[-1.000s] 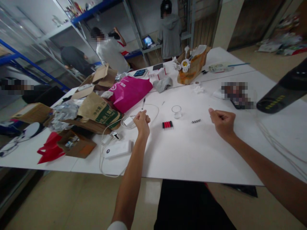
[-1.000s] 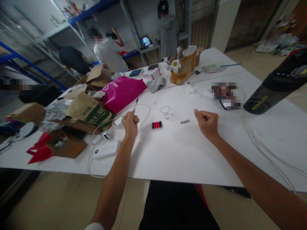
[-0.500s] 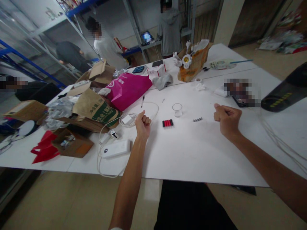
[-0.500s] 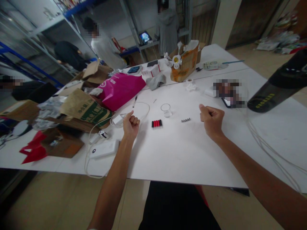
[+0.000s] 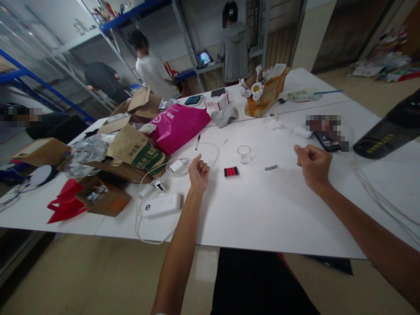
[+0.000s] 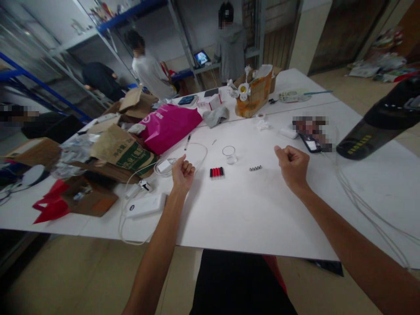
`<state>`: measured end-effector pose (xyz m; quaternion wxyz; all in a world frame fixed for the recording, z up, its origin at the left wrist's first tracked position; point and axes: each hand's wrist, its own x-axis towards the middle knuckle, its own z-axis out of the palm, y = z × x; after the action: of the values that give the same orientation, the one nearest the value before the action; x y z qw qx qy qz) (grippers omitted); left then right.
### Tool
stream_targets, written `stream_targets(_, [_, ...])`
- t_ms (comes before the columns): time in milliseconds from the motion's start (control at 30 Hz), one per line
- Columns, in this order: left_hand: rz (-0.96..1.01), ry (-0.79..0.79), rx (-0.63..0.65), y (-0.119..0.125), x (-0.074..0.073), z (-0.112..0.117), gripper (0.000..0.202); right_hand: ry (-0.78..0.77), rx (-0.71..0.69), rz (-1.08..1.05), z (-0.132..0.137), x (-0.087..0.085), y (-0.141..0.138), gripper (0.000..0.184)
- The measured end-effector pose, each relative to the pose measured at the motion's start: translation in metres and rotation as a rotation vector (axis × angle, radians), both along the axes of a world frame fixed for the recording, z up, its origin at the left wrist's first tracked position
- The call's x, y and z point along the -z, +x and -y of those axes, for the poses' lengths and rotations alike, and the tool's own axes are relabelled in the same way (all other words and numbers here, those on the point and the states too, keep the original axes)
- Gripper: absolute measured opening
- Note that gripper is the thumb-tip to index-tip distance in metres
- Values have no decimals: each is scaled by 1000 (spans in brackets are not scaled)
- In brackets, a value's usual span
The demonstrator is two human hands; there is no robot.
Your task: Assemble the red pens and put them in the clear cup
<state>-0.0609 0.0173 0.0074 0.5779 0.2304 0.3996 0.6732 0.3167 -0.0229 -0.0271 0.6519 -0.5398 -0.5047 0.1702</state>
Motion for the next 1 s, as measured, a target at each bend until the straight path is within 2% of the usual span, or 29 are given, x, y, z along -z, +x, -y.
stream_targets(167, [37,-13,-8,-3,-1,2,66,11,215,272,-34,-18,57,21])
stream_targets(200, [53,-12,0,-4,-1,3,66,-5,257,330,-44,-20,71,31])
stream_targets(267, [84,1,19,-5,0,3,67,-94,299,479,-65,-21,97,69])
stream_targets(333, [117,22,37,-5,1,3,67,-210,285,665,-84,-18,118,89])
stream_targets(433, [168,47,58,-7,1,3,66,-363,289,802,-102,-8,136,104])
stream_targets(567, [208,60,67,-9,-1,4,63,-469,259,935,-115,-4,145,109])
stream_targets(767, [232,67,65,-8,-3,5,61,-560,244,1096,-107,-9,151,99])
stream_targets(900, [241,70,57,-9,-4,5,59,-513,244,1129,-79,-5,153,95])
stream_targets(1000, [238,71,48,-9,-5,5,58,-475,274,1074,-57,3,152,104])
